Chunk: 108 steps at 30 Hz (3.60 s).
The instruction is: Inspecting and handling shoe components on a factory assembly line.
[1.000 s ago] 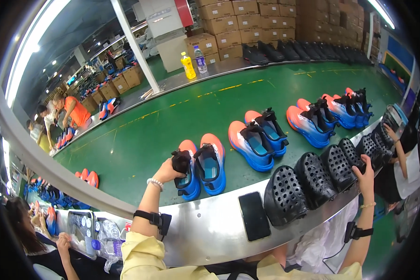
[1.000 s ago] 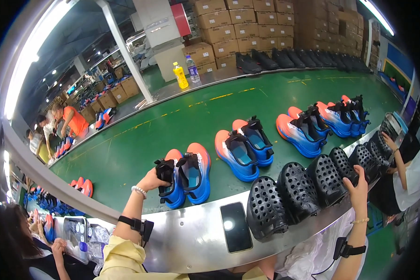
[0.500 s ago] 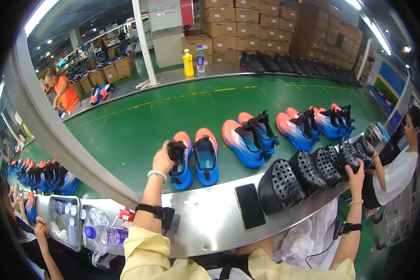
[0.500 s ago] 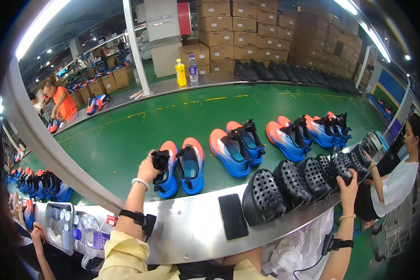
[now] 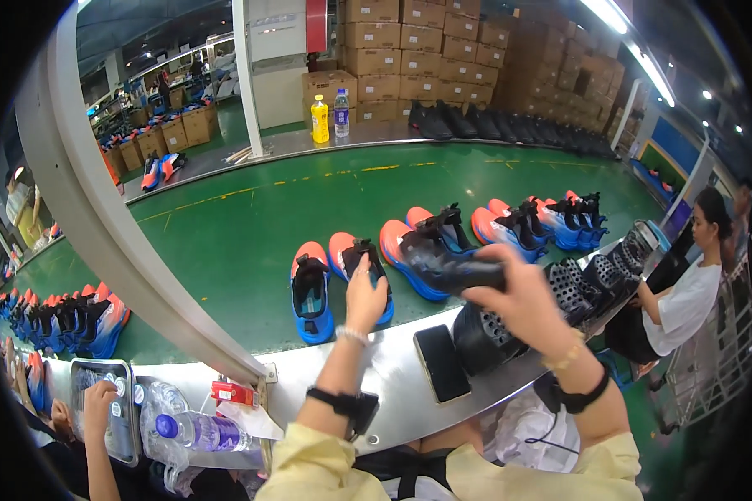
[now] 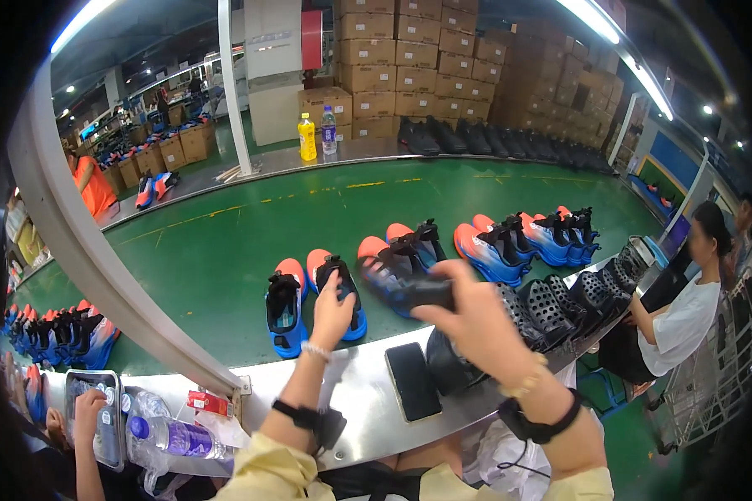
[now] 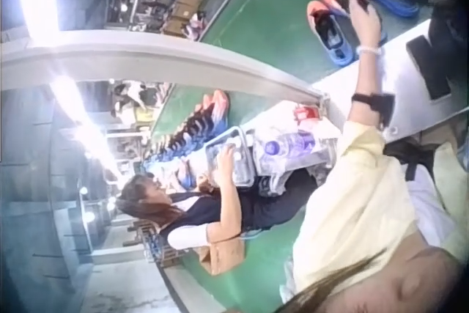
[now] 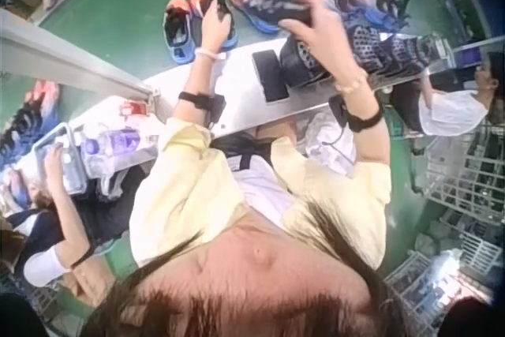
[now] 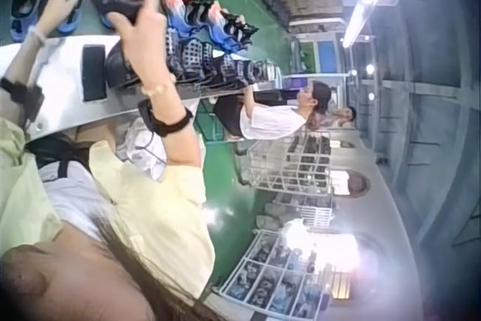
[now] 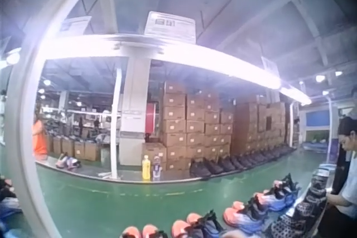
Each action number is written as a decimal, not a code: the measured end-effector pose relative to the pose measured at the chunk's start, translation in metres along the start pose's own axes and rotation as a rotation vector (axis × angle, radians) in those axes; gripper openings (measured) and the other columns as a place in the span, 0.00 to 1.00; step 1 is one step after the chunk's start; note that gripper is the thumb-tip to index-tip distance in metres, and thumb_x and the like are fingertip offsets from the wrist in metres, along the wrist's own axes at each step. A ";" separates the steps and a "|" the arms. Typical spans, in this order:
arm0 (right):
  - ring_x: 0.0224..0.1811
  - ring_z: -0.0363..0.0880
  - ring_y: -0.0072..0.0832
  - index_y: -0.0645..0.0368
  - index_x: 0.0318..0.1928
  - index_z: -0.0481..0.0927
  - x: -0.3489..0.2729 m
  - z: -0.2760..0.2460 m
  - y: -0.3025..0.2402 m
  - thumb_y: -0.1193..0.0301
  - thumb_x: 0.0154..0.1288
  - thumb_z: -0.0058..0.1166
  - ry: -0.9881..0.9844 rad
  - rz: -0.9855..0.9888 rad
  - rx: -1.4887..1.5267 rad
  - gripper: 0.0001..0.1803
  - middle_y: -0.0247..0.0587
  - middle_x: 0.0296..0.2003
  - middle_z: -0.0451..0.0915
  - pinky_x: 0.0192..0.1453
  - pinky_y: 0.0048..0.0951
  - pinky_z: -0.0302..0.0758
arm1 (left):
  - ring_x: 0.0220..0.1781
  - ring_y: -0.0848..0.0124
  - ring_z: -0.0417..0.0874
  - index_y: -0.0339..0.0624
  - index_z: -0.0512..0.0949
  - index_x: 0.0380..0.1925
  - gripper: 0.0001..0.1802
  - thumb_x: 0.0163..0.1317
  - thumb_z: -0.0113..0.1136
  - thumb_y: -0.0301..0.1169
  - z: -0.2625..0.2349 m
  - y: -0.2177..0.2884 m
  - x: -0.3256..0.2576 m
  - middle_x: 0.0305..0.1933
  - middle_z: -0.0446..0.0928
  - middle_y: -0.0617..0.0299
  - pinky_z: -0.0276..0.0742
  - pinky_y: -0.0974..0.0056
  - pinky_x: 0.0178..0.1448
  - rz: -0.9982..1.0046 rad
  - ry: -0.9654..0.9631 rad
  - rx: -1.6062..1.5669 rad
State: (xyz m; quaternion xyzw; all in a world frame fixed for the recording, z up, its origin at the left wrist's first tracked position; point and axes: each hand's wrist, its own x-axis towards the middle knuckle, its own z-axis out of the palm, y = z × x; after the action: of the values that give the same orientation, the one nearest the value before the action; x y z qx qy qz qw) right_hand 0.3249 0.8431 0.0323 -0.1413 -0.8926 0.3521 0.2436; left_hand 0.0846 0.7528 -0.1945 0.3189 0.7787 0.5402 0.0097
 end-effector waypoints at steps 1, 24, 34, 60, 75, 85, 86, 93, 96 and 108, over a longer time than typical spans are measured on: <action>0.34 0.85 0.37 0.66 0.52 0.73 0.010 0.014 0.013 0.69 0.57 0.68 -0.021 -0.059 -0.151 0.25 0.53 0.34 0.84 0.40 0.32 0.79 | 0.55 0.48 0.76 0.36 0.66 0.67 0.35 0.58 0.61 0.32 0.004 0.017 -0.017 0.54 0.75 0.41 0.71 0.54 0.62 0.081 0.106 0.062; 0.38 0.87 0.47 0.63 0.32 0.87 0.159 0.284 0.113 0.72 0.51 0.62 -0.103 0.052 -0.650 0.09 0.54 0.32 0.85 0.44 0.40 0.84 | 0.66 0.41 0.71 0.43 0.75 0.47 0.21 0.54 0.70 0.30 -0.030 0.006 -0.055 0.67 0.67 0.36 0.74 0.48 0.60 -0.098 0.132 -0.062; 0.37 0.87 0.46 0.62 0.31 0.87 0.151 0.271 0.069 0.64 0.62 0.56 -0.209 -0.012 -0.589 0.14 0.54 0.31 0.85 0.42 0.42 0.84 | 0.70 0.43 0.68 0.37 0.75 0.48 0.20 0.56 0.68 0.27 -0.036 -0.007 -0.059 0.71 0.64 0.35 0.68 0.54 0.68 -0.065 0.149 -0.051; 0.39 0.83 0.49 0.63 0.45 0.78 -0.060 -0.144 0.145 0.56 0.66 0.57 0.337 0.339 -0.607 0.21 0.51 0.31 0.82 0.43 0.46 0.77 | 0.55 0.56 0.77 0.34 0.72 0.52 0.33 0.45 0.77 0.28 -0.100 -0.071 -0.003 0.55 0.75 0.47 0.71 0.59 0.64 0.105 0.103 0.161; 0.43 0.83 0.54 0.72 0.37 0.82 -0.104 -0.126 0.231 0.45 0.50 0.69 0.343 0.496 -0.429 0.36 0.65 0.35 0.83 0.50 0.45 0.78 | 0.65 0.39 0.70 0.42 0.80 0.42 0.23 0.51 0.74 0.43 0.031 0.021 0.003 0.72 0.55 0.27 0.65 0.53 0.70 0.068 -0.197 0.203; 0.31 0.86 0.43 0.72 0.36 0.83 0.002 -0.084 0.036 0.55 0.53 0.68 -0.001 0.140 -0.408 0.27 0.57 0.28 0.84 0.41 0.39 0.79 | 0.66 0.41 0.72 0.45 0.74 0.45 0.27 0.48 0.75 0.42 0.022 0.019 -0.049 0.76 0.52 0.34 0.72 0.53 0.65 0.082 -0.082 -0.014; 0.31 0.86 0.42 0.73 0.35 0.83 0.024 -0.056 0.039 0.55 0.53 0.68 -0.095 0.037 -0.552 0.27 0.58 0.27 0.83 0.41 0.39 0.79 | 0.66 0.40 0.72 0.45 0.70 0.48 0.31 0.47 0.76 0.39 0.026 0.020 -0.050 0.76 0.52 0.35 0.72 0.52 0.65 0.054 -0.080 0.008; 0.28 0.88 0.46 0.83 0.38 0.79 0.136 0.035 0.055 0.62 0.58 0.69 -0.621 0.610 -0.135 0.28 0.61 0.31 0.84 0.27 0.40 0.87 | 0.71 0.39 0.65 0.43 0.59 0.64 0.46 0.46 0.76 0.28 0.040 0.045 -0.056 0.77 0.50 0.38 0.66 0.50 0.71 -0.072 0.067 -0.099; 0.26 0.87 0.45 0.84 0.38 0.78 0.146 0.058 0.065 0.61 0.59 0.68 -0.648 0.524 -0.228 0.29 0.63 0.30 0.84 0.28 0.40 0.87 | 0.72 0.38 0.64 0.47 0.52 0.69 0.52 0.47 0.75 0.25 0.040 0.043 -0.056 0.78 0.49 0.38 0.65 0.49 0.71 -0.080 0.062 -0.196; 0.39 0.86 0.46 0.64 0.33 0.86 0.134 0.180 0.125 0.53 0.57 0.64 -0.231 0.231 -0.602 0.22 0.56 0.34 0.85 0.45 0.42 0.83 | 0.73 0.40 0.63 0.44 0.68 0.57 0.32 0.52 0.69 0.23 0.050 0.032 -0.056 0.78 0.47 0.37 0.67 0.51 0.69 -0.093 0.051 -0.161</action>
State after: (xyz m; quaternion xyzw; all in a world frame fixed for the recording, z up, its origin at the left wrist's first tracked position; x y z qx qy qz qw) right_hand 0.1260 0.8879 -0.1237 -0.2663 -0.9563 0.1118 0.0465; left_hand 0.1627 0.7730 -0.2070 0.2666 0.7467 0.6081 0.0406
